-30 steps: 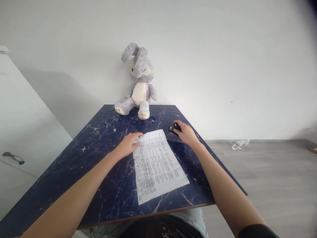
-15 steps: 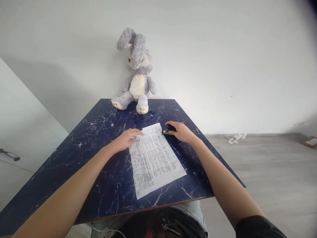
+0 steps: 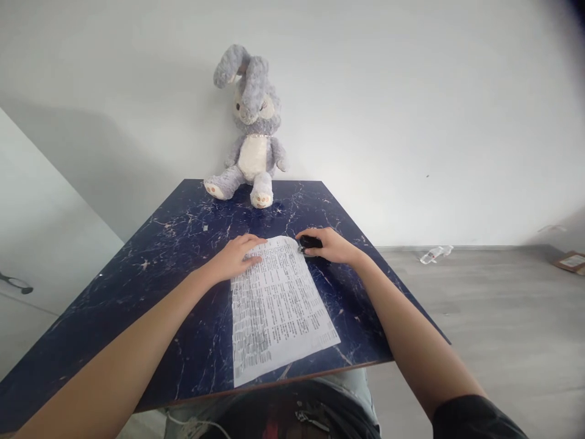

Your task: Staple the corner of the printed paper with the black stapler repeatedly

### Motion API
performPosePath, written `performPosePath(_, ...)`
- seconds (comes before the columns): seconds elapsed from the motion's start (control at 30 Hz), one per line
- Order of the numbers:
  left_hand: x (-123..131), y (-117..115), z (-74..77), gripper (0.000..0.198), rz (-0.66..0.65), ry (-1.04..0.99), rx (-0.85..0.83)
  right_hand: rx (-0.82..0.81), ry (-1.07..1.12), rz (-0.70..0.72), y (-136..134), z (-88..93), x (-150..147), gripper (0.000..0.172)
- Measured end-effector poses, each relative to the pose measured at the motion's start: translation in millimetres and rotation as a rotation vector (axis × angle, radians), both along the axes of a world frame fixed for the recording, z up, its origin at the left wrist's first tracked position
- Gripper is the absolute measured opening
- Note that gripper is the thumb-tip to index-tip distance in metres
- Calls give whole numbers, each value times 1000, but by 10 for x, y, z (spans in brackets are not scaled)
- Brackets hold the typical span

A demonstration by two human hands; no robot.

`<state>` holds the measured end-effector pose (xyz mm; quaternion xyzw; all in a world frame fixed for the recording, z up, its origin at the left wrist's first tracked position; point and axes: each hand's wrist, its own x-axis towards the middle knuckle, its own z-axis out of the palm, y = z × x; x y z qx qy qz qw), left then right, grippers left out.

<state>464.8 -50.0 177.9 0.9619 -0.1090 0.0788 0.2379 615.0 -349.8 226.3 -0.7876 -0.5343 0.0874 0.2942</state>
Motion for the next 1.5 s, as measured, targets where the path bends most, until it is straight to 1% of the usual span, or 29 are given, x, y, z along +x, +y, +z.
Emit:
performPosePath(0.1,-22,-176,-48,48,-36,42,70,-2,-14,0,29,-2,-32,41)
performPosePath(0.23,-69,-311,-46,45,-191,139,40,7,-75,-53,79,-73,-52,41)
performPosePath(0.3,-83,-327,-25,45,-227,180,24,13,-85,-39,96,-108,-60,39)
performPosePath(0.43,-78,-325,-5,45,-223,197,-24,39,-86,4,124,-159,-63,36)
performPosePath(0.57,-62,-330,-29,45,-221,176,-50,70,-112,46,154,-188,-32,36)
performPosePath(0.63,-55,-336,-50,43,-212,153,-75,58,-140,60,168,-190,-18,36)
performPosePath(0.73,-48,-348,-82,41,-214,129,-92,-22,-228,68,197,-181,-32,36)
performPosePath(0.87,-42,-359,-108,43,-233,138,-51,-186,-406,32,282,-181,-138,31)
performPosePath(1.0,-47,-366,-89,41,-223,133,-70,-282,-543,3,363,-190,-255,26)
performPosePath(1.1,-61,-371,-46,41,-214,153,-79,-263,-511,7,308,-159,-242,31)
performPosePath(1.2,-76,-373,-18,42,-218,150,-74,-230,-389,-5,128,-96,-112,48)
performPosePath(1.27,-80,-369,-22,41,-222,124,-70,-243,-338,-50,-14,-56,8,51)
performPosePath(1.33,-80,-359,-41,39,-229,80,-68,-282,-340,-139,-130,-29,117,48)
performPosePath(1.43,-73,-342,-79,39,-241,68,-46,-325,-395,-364,-192,-4,195,37)
performPosePath(1.5,-64,-331,-97,41,-222,87,-22,-271,-418,-535,-141,8,156,29)
